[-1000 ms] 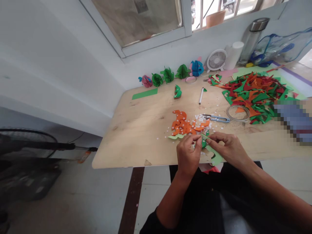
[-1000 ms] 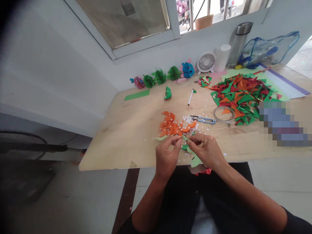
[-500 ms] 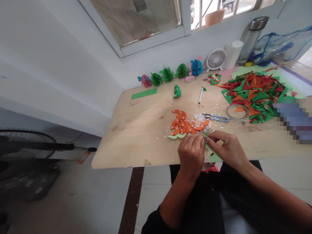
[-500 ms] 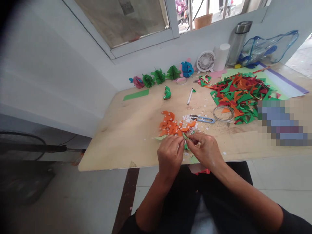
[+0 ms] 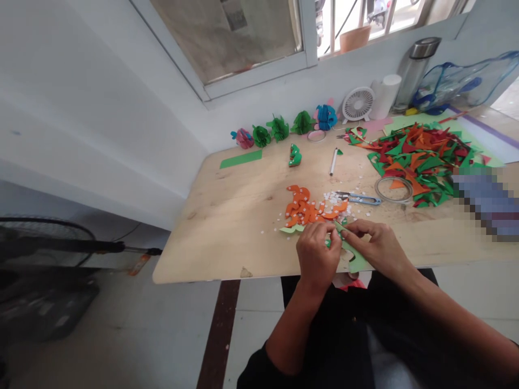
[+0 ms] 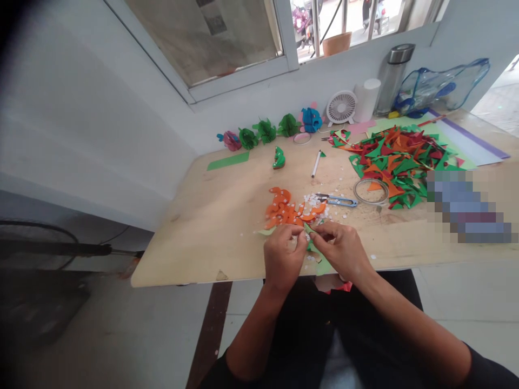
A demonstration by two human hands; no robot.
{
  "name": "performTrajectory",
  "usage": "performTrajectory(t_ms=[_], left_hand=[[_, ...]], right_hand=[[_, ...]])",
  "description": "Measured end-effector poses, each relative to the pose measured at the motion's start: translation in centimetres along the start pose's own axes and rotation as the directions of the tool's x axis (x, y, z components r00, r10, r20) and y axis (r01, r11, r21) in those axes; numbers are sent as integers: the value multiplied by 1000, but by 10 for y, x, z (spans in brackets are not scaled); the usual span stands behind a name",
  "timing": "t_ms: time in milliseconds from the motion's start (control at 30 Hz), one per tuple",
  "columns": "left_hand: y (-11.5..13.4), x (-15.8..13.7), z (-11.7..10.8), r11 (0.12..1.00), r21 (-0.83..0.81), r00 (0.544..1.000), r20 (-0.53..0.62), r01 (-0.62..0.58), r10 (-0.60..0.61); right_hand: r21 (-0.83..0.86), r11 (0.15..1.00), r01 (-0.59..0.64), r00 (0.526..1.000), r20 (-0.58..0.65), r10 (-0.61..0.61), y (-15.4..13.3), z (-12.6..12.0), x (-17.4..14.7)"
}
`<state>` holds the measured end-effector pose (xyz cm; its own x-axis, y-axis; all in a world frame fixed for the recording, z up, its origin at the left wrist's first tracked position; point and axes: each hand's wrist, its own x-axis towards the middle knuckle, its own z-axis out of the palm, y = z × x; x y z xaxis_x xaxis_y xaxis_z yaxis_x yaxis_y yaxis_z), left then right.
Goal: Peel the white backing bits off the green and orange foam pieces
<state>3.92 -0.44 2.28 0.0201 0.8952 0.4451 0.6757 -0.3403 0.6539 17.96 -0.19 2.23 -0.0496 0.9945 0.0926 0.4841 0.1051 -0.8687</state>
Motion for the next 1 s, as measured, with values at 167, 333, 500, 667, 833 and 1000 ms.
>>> performTrajectory(t_ms=[167,333,500,667,833,1000], left_hand=[[-13,4,-6,924,-272,962,113,269,-247],[-26,-1,-10,955,-130,962,100,266,-254],[-20,-7,-8,854,-314,907,219,414,-359],[-5,-13,0,438,-621,760,547,650,-351],[0,-12,4,262,-670,705,564,695,-429],[-1,-8,3,253,-697,715,516,671,-473]], right_hand=[[294,931,-217,975,105,194,1,-5,1],[512,786,-348,933,105,344,0,-5,5],[514,826,-230,961,-12,275,1,-3,11],[446,890,-92,981,-111,157,0,-1,16],[415,908,-48,981,-150,121,0,0,19],[617,777,-127,981,-35,189,-3,-3,23]])
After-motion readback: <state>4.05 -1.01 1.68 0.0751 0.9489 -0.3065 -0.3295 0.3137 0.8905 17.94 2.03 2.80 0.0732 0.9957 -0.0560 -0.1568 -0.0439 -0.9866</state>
